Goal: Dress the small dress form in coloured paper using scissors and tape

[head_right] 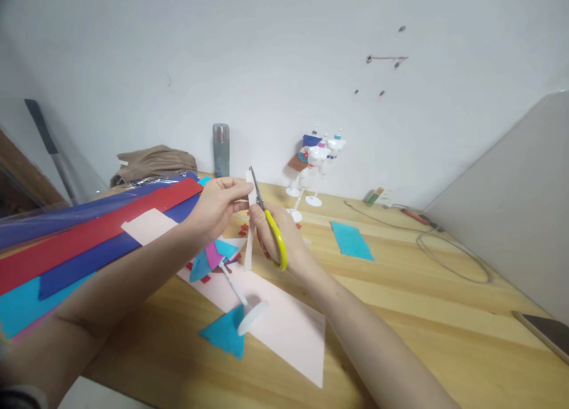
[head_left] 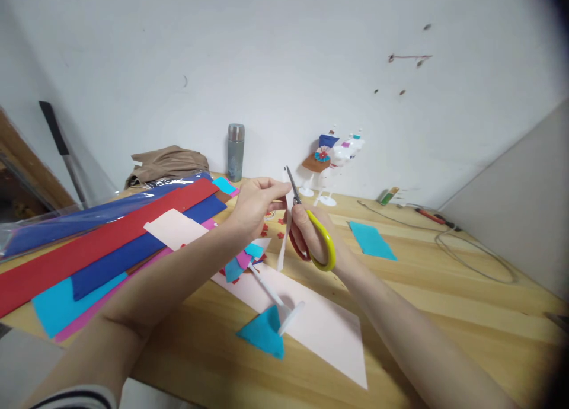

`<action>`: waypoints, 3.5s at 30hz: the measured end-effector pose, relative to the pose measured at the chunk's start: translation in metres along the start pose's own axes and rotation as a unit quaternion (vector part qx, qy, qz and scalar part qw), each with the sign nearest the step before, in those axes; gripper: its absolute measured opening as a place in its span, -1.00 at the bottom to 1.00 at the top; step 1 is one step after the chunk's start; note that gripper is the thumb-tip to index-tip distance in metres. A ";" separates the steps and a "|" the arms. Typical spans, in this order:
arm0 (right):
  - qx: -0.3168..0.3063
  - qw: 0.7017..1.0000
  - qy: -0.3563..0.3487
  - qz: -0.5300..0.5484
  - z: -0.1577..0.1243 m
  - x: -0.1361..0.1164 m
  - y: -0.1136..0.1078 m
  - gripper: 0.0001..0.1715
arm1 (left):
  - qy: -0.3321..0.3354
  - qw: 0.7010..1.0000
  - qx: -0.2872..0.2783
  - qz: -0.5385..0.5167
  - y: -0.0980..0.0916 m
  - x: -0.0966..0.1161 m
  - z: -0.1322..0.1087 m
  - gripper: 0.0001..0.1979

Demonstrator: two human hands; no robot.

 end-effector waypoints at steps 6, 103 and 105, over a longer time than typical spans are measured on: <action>0.007 1.000 0.019 0.020 0.000 -0.003 -0.001 -0.39 | 0.005 1.000 0.002 0.006 -0.002 0.000 0.002 -0.78; -0.067 0.989 -0.038 -0.130 0.004 -0.007 -0.043 -0.28 | 0.008 0.995 0.001 0.104 0.002 0.046 0.002 -0.72; -0.065 0.990 -0.038 -0.123 0.003 -0.008 -0.042 -0.29 | 0.007 0.993 0.006 0.116 0.001 0.045 0.003 -0.72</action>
Point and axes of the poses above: each hand's wrist, its own z-axis towards the middle knuckle, its own y-axis out of the palm, x = y × z, the point moved 5 cm from there along z, towards the middle knuckle, and after that the axes turned 13 degrees about -z, right-handed, at the moved point
